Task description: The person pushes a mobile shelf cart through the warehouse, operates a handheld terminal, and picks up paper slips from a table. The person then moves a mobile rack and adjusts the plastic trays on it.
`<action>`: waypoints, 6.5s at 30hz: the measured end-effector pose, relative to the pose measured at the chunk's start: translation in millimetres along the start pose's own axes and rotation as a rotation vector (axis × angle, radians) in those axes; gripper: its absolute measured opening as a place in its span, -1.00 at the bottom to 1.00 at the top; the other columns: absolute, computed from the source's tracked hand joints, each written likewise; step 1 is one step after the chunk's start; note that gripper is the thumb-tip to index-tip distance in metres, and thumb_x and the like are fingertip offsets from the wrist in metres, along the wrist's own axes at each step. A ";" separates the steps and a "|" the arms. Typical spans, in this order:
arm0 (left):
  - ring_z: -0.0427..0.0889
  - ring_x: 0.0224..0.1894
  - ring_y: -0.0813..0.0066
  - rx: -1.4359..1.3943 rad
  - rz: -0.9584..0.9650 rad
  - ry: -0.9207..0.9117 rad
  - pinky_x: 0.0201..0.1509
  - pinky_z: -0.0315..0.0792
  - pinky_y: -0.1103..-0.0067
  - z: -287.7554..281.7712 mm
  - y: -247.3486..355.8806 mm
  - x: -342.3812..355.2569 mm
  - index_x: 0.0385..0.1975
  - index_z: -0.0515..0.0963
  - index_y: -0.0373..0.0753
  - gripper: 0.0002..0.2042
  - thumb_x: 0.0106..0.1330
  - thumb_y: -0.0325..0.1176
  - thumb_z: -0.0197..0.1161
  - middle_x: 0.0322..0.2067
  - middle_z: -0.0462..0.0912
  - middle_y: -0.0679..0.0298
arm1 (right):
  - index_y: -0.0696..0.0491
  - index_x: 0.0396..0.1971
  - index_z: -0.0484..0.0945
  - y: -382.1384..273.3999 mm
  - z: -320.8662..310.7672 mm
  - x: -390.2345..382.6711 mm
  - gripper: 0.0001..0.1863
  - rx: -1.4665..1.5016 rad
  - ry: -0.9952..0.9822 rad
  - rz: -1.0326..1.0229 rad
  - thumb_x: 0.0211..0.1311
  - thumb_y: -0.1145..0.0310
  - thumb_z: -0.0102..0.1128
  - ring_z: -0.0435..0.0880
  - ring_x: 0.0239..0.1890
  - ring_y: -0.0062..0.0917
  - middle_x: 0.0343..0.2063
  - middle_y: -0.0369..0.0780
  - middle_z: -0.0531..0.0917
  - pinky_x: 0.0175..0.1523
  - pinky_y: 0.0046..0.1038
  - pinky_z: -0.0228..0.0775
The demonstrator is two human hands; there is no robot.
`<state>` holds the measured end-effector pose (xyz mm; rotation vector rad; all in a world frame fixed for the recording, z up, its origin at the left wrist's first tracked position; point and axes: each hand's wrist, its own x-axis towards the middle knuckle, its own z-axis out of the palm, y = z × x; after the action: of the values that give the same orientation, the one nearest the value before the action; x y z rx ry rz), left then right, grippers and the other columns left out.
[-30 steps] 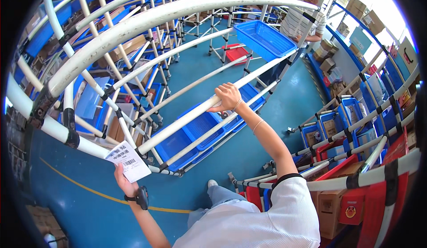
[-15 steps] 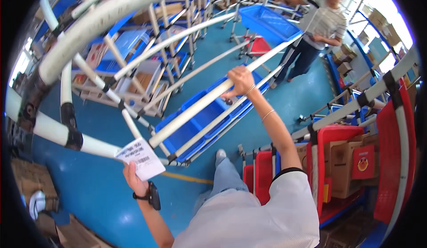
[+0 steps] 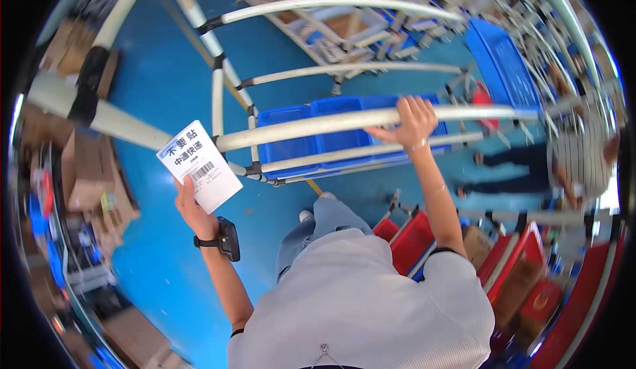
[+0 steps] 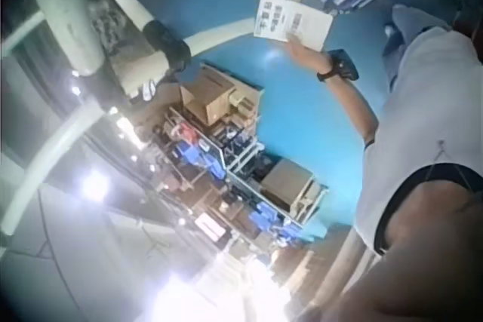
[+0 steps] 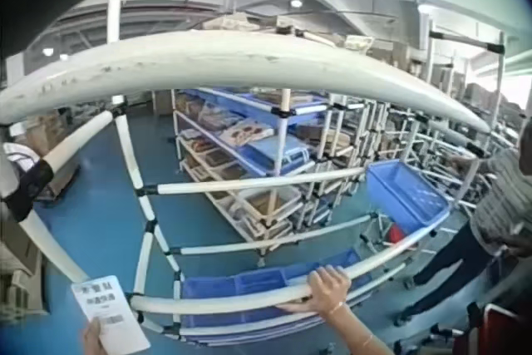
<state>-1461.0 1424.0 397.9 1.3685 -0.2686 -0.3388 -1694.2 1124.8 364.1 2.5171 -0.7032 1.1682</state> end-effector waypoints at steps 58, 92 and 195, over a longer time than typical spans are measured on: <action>0.53 -0.30 0.46 -0.580 -0.010 0.693 -0.25 0.36 0.66 -562.7 -13.2 -78.2 -0.13 0.37 -0.40 -0.64 0.23 -0.23 -0.09 -0.23 0.53 0.11 | 0.04 -0.70 0.53 -522.6 81.9 93.6 -0.29 -0.308 -0.164 0.107 -0.08 -0.39 -0.17 0.45 -0.81 -0.35 -0.80 -0.21 0.52 -0.67 -0.39 0.26; 0.54 -0.35 0.47 -0.327 -0.516 1.057 -0.31 0.39 0.66 -660.3 -85.2 -176.7 -0.19 0.40 -0.37 -0.68 0.21 -0.23 -0.04 -0.29 0.55 0.16 | 0.08 -0.15 0.38 -720.6 46.1 1.6 -0.60 0.246 0.432 -0.189 -0.04 0.29 0.13 0.34 -0.13 -0.29 -0.13 -0.11 0.40 -0.01 -0.37 0.07; 0.32 -0.02 0.35 -0.481 0.317 -0.839 0.06 0.13 0.61 -785.1 133.7 503.3 0.25 -0.13 -0.18 -0.38 0.13 -0.49 -0.14 0.09 0.22 0.02 | -0.01 -0.81 0.30 -1060.8 36.8 125.2 -0.60 0.554 0.845 1.010 0.13 0.11 -0.02 0.18 -0.85 -0.74 -0.89 -0.38 0.25 -0.70 -0.74 -0.02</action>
<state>-688.2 1962.5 380.7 0.6338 -1.0161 -0.6519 -1032.8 1963.9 389.1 1.5444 -1.5688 2.8012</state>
